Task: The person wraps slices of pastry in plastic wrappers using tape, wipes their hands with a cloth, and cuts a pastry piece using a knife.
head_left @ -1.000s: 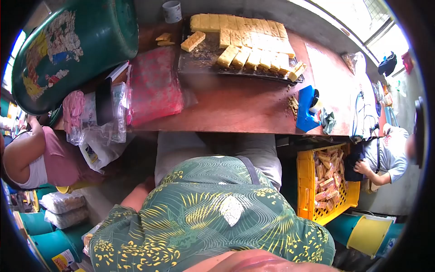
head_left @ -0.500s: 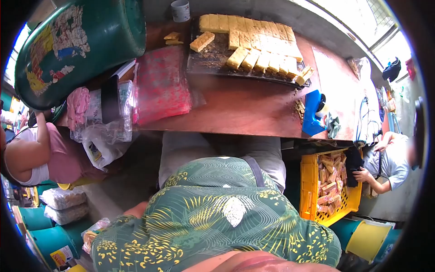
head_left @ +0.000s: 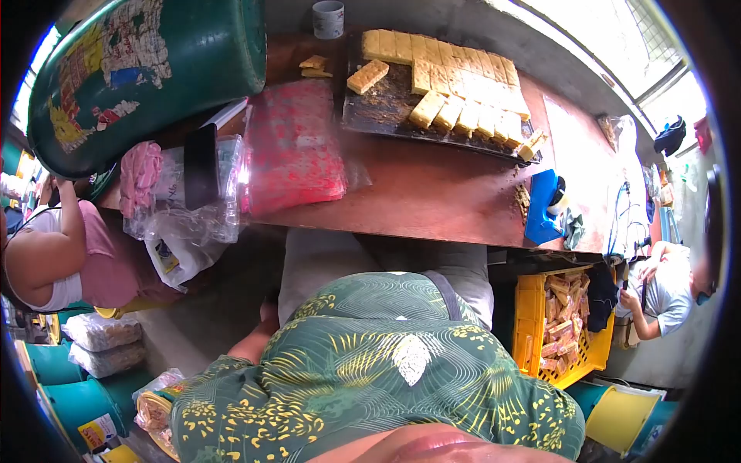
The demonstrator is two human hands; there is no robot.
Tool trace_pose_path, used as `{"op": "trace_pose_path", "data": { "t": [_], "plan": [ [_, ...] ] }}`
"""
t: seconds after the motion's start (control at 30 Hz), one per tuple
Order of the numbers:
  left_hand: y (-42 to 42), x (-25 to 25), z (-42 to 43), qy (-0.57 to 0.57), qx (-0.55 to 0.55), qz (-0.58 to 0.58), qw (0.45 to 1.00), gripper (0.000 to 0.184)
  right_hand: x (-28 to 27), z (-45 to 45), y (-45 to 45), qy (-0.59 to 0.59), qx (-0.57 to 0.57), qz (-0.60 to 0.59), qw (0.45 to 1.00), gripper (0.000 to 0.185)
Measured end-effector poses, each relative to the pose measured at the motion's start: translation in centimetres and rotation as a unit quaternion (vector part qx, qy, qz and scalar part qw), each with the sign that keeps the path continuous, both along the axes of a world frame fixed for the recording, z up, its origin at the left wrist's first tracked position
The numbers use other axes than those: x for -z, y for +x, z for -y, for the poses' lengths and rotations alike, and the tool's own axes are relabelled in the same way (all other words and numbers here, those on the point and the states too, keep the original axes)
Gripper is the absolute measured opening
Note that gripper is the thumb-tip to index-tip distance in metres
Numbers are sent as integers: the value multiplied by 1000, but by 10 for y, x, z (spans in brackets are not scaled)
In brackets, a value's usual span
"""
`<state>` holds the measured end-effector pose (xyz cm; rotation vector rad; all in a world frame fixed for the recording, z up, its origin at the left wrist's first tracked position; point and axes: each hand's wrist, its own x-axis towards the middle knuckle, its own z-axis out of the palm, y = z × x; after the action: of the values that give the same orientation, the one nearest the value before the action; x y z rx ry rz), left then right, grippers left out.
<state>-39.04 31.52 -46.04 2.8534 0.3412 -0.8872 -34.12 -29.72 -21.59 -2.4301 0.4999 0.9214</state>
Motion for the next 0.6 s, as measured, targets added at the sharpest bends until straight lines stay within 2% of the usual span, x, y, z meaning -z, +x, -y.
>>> {"op": "trace_pose_path", "data": {
  "t": [0.1,0.17,0.2,0.23,0.3,0.37,0.43,0.5,0.57,0.6],
  "plan": [
    [15,-13,0,9,-8,-11,1000,47,-41,-13,28,-69,-69,-36,995,37],
    [26,-32,3,6,-30,-39,999,47,-56,-11,53,-140,-182,-113,967,38],
    [30,-52,8,-4,-50,-61,997,47,-28,13,65,-187,-321,-188,909,35],
    [35,-77,15,-12,-70,-82,994,47,2,38,77,-213,-459,-241,828,32],
    [43,-93,18,-37,-95,-99,990,46,-33,18,103,-211,-410,-250,851,30],
    [44,-91,16,-48,-86,-107,989,46,-87,-19,123,-216,-360,-142,896,28],
    [42,-81,10,-53,-67,-100,991,45,-175,-77,150,-46,-325,60,943,26],
    [42,-74,4,-57,-41,-80,994,45,-210,-108,179,78,-355,254,896,29],
    [48,-75,-4,-72,-10,-47,996,45,-228,-135,210,134,-350,383,844,33],
    [54,-76,-8,-81,8,-28,996,45,-230,-142,230,112,-370,410,826,34]
  ]
}}
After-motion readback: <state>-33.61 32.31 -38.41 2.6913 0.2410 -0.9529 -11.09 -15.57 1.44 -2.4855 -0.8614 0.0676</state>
